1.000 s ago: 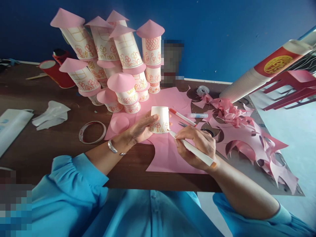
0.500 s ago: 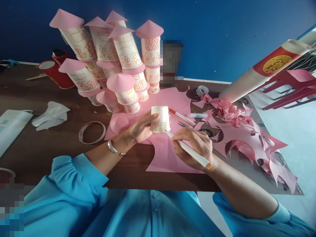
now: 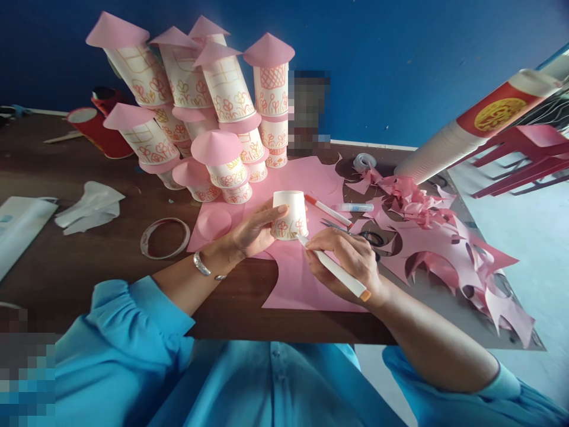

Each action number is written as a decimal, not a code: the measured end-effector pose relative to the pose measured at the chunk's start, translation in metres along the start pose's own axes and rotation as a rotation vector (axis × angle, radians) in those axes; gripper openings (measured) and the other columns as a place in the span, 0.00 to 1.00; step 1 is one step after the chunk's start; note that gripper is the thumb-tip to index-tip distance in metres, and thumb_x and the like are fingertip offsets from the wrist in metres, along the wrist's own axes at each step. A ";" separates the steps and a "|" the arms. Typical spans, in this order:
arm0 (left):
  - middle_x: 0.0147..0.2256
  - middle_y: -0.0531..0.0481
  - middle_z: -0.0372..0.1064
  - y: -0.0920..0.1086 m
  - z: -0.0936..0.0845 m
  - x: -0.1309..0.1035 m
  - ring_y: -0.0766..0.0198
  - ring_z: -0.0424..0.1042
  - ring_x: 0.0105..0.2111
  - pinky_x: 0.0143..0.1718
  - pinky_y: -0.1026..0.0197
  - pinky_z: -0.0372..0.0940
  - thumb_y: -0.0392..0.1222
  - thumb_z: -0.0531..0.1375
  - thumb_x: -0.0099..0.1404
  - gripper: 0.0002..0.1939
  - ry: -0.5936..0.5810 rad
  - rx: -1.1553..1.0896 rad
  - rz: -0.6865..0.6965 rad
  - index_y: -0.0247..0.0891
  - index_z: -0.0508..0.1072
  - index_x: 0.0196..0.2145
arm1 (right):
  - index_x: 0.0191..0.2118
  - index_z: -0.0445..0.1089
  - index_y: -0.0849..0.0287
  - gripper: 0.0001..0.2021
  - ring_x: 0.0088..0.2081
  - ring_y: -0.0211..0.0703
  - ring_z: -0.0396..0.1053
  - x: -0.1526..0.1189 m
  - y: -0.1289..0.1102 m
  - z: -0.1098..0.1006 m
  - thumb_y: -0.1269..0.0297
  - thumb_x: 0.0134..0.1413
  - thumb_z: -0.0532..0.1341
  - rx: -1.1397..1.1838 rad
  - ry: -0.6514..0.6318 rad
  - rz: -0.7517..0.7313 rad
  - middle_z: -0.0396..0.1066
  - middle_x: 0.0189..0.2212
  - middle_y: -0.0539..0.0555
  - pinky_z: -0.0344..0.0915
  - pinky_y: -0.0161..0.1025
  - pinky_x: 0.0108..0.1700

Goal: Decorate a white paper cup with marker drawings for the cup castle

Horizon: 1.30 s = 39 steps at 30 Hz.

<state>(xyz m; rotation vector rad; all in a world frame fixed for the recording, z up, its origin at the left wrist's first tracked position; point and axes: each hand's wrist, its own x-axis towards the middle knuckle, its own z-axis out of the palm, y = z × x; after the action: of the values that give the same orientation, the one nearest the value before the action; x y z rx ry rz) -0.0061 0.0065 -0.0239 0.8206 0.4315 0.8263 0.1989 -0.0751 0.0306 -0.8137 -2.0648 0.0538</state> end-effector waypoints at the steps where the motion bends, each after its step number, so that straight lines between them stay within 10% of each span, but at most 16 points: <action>1: 0.46 0.42 0.81 0.000 0.000 0.000 0.52 0.80 0.44 0.46 0.53 0.73 0.54 0.74 0.66 0.24 0.001 -0.004 -0.002 0.38 0.80 0.53 | 0.43 0.68 0.54 0.11 0.29 0.39 0.80 0.000 0.000 0.000 0.78 0.65 0.65 -0.002 -0.003 -0.003 0.79 0.30 0.48 0.72 0.35 0.30; 39: 0.49 0.38 0.84 0.003 0.000 -0.002 0.45 0.82 0.51 0.51 0.49 0.74 0.59 0.72 0.67 0.31 -0.002 0.000 -0.043 0.38 0.80 0.60 | 0.45 0.70 0.51 0.10 0.29 0.40 0.80 0.001 0.003 -0.002 0.75 0.67 0.65 0.001 0.080 0.041 0.80 0.31 0.46 0.77 0.36 0.31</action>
<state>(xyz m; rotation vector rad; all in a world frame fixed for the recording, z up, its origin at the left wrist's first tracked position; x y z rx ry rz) -0.0091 0.0059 -0.0217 0.8097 0.4458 0.7853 0.2016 -0.0729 0.0322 -0.8450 -1.9730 0.0441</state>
